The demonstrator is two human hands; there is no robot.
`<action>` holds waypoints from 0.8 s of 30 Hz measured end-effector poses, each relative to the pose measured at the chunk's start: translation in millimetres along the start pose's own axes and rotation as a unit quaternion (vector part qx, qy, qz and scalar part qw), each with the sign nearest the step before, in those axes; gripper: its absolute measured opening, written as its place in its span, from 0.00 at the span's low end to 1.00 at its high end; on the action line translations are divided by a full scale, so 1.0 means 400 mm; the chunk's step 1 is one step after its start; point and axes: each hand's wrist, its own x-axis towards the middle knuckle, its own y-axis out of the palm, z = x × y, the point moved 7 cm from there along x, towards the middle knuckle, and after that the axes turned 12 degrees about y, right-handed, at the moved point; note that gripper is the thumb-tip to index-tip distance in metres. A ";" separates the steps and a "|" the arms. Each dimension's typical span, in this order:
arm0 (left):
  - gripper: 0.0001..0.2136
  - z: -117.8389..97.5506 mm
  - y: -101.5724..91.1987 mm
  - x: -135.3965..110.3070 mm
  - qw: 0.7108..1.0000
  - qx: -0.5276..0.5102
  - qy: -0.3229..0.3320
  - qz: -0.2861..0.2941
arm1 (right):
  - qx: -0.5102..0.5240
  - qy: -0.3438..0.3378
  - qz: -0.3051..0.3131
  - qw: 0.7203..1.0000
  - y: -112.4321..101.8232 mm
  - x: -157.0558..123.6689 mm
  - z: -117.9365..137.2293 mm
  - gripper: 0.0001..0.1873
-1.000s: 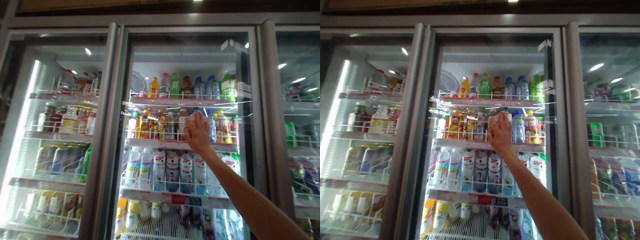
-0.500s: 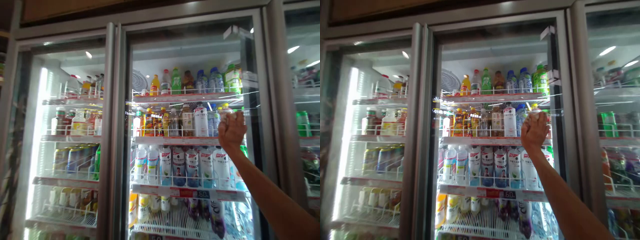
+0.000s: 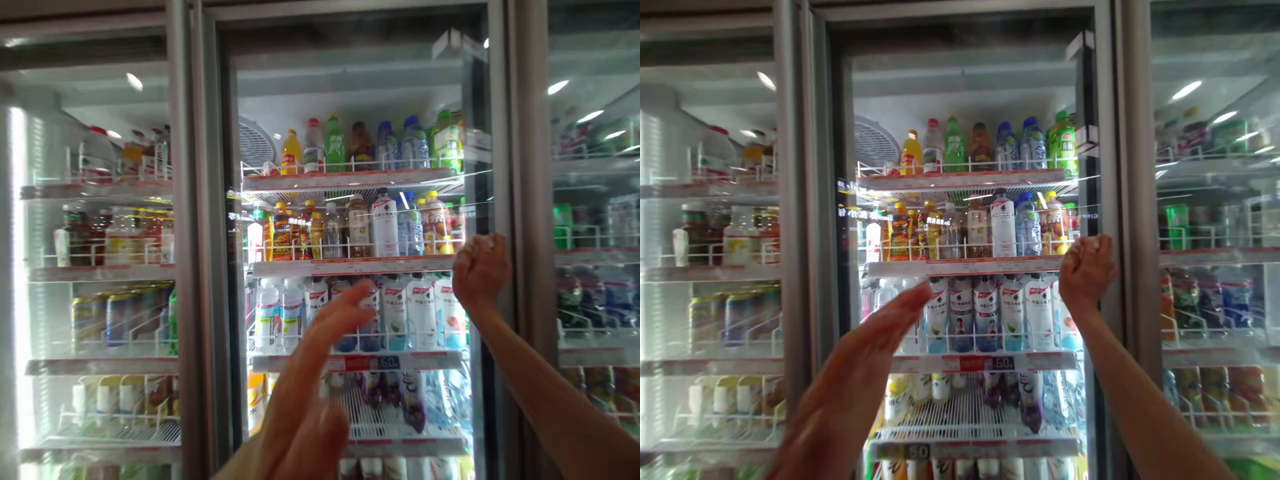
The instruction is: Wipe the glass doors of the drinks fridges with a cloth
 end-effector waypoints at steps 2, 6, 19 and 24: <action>0.20 0.004 0.029 0.033 0.999 -0.017 -0.020 -0.022 | 0.014 -0.038 0.020 0.999 0.000 -0.065 0.053 0.23; 0.24 0.028 0.121 0.044 0.998 0.006 -0.014 -0.067 | 0.073 -0.297 0.160 0.939 -0.007 -0.336 0.200 0.19; 0.33 0.058 0.224 -0.043 0.995 0.059 0.047 -0.061 | 0.057 -0.152 0.115 0.980 -0.038 -0.408 0.100 0.25; 0.31 0.063 0.227 -0.058 0.997 0.033 0.039 -0.064 | 0.058 -0.225 0.154 0.960 -0.048 -0.442 0.087 0.20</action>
